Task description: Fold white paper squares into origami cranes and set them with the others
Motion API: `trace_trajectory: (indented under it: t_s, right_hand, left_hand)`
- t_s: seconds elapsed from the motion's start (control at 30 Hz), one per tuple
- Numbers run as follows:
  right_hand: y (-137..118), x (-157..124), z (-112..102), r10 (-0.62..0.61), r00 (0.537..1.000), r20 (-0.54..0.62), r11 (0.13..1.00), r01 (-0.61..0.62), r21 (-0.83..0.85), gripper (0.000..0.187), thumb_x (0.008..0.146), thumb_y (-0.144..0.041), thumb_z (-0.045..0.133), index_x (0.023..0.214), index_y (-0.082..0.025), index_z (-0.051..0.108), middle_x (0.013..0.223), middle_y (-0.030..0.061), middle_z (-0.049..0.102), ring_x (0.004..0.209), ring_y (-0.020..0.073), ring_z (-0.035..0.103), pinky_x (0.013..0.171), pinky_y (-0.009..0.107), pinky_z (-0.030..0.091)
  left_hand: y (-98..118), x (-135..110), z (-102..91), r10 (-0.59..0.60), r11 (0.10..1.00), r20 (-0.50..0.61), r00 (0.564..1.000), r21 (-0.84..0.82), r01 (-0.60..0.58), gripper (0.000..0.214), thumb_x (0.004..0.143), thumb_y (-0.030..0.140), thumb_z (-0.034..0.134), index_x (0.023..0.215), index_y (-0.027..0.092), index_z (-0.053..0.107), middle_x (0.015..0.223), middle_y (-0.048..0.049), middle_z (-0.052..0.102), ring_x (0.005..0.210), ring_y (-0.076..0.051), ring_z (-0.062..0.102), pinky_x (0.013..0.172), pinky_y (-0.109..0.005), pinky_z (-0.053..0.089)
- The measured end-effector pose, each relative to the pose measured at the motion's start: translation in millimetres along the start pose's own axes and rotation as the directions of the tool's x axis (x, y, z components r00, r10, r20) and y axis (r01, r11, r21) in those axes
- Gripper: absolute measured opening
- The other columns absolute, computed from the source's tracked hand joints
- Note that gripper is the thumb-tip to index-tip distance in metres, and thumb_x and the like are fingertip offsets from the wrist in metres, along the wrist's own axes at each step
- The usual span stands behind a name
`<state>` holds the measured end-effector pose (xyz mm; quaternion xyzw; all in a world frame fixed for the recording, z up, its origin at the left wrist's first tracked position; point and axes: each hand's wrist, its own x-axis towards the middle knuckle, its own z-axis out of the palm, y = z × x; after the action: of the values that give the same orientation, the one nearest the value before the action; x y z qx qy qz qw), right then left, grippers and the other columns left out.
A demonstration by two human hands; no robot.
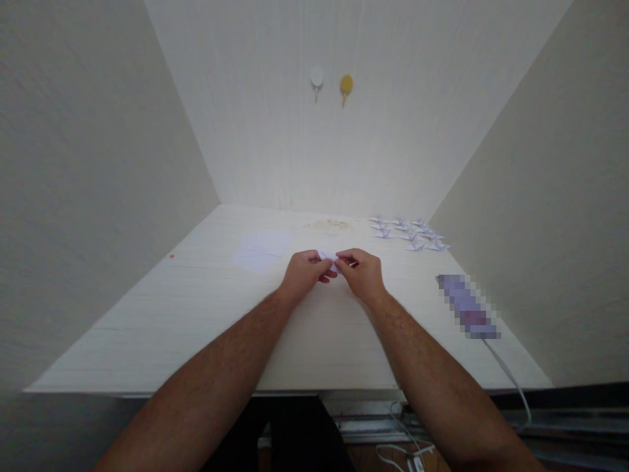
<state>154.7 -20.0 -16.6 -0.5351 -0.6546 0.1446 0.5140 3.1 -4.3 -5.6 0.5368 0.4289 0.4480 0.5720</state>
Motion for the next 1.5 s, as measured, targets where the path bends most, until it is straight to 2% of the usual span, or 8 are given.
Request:
trace_trajectory:
  t_s: [0.17,0.33,0.47,0.6,0.7,1.0,1.27,1.5]
  right_hand:
    - [2,-1,0,-0.155,0.988,0.017,0.983,0.155,-0.102,0.015,0.081,-0.023,0.063,0.089,-0.021,0.075,0.084,0.0055,0.072,0.076,0.0173,0.064,0.072,0.03,0.05]
    - [0,0,2,-0.195,0.98,0.047,0.969,0.2,-0.144,0.016,0.084,-0.024,0.059,0.087,-0.021,0.073,0.086,0.0056,0.072,0.078,0.0168,0.063,0.073,0.029,0.049]
    - [-4,2,2,-0.058,0.998,-0.016,0.998,0.058,-0.036,0.008,0.077,-0.023,0.062,0.077,-0.018,0.069,0.073,0.0021,0.068,0.066,0.014,0.06,0.064,0.026,0.047]
    - [-5,5,-1,0.135,0.989,0.053,0.984,-0.141,0.112,0.008,0.072,-0.024,0.063,0.073,-0.016,0.065,0.066,-0.0002,0.065,0.059,0.012,0.056,0.056,0.024,0.043]
    - [-6,5,-3,0.175,0.98,0.096,0.98,-0.183,0.079,0.008,0.072,-0.023,0.062,0.072,-0.016,0.065,0.064,-0.0003,0.064,0.058,0.0117,0.055,0.055,0.023,0.041]
    - [-7,-1,1,-0.153,0.988,0.038,0.958,0.158,-0.239,0.008,0.08,-0.02,0.06,0.075,-0.018,0.065,0.075,0.003,0.065,0.07,0.014,0.056,0.066,0.026,0.043]
    - [0,0,-2,-0.367,0.922,0.125,0.901,0.386,-0.2,0.014,0.087,-0.019,0.056,0.081,-0.019,0.069,0.082,0.005,0.07,0.081,0.0168,0.06,0.078,0.03,0.046]
    - [8,0,-1,-0.438,0.896,0.073,0.894,0.442,-0.066,0.016,0.083,-0.014,0.057,0.088,-0.02,0.071,0.088,0.0063,0.07,0.085,0.0169,0.063,0.08,0.031,0.051]
  left_hand:
    - [-1,-1,3.6,-0.053,0.994,-0.044,0.998,-0.099,0.048,0.018,0.07,0.026,0.071,0.076,0.011,0.063,0.074,-0.0085,0.071,0.066,-0.018,0.07,0.056,-0.026,0.055]
    - [-3,0,3.3,-0.067,0.993,-0.065,0.996,-0.106,0.06,0.021,0.069,0.029,0.072,0.077,0.011,0.064,0.074,-0.0082,0.071,0.064,-0.016,0.069,0.056,-0.025,0.054]
    - [-5,1,0.4,0.017,1.0,-0.039,0.999,0.014,-0.016,0.023,0.068,0.032,0.071,0.079,0.012,0.069,0.07,-0.0057,0.069,0.06,-0.015,0.065,0.049,-0.022,0.047]
    - [-4,0,-2.3,0.099,0.975,-0.052,0.994,0.202,-0.087,0.02,0.07,0.034,0.069,0.067,0.014,0.068,0.054,0.0008,0.06,0.044,-0.008,0.049,0.042,-0.02,0.035]
    - [-1,-1,-2.6,0.091,0.962,-0.02,0.996,0.261,-0.083,0.019,0.069,0.032,0.069,0.064,0.014,0.066,0.056,-0.0007,0.062,0.045,-0.008,0.049,0.044,-0.021,0.037]
    - [-7,3,-2.2,0.023,0.986,-0.068,0.997,0.167,-0.012,0.022,0.07,0.033,0.066,0.063,0.012,0.065,0.058,-0.0072,0.067,0.047,-0.012,0.056,0.047,-0.024,0.044]
    - [-10,6,-1.0,-0.051,0.997,-0.078,0.996,-0.062,0.047,0.019,0.068,0.029,0.068,0.062,0.013,0.06,0.06,-0.0064,0.066,0.054,-0.013,0.061,0.049,-0.022,0.044]
    - [-3,3,-0.8,-0.08,0.984,-0.07,0.994,-0.164,0.067,0.019,0.065,0.028,0.071,0.064,0.011,0.062,0.057,-0.0049,0.063,0.053,-0.012,0.06,0.05,-0.022,0.043]
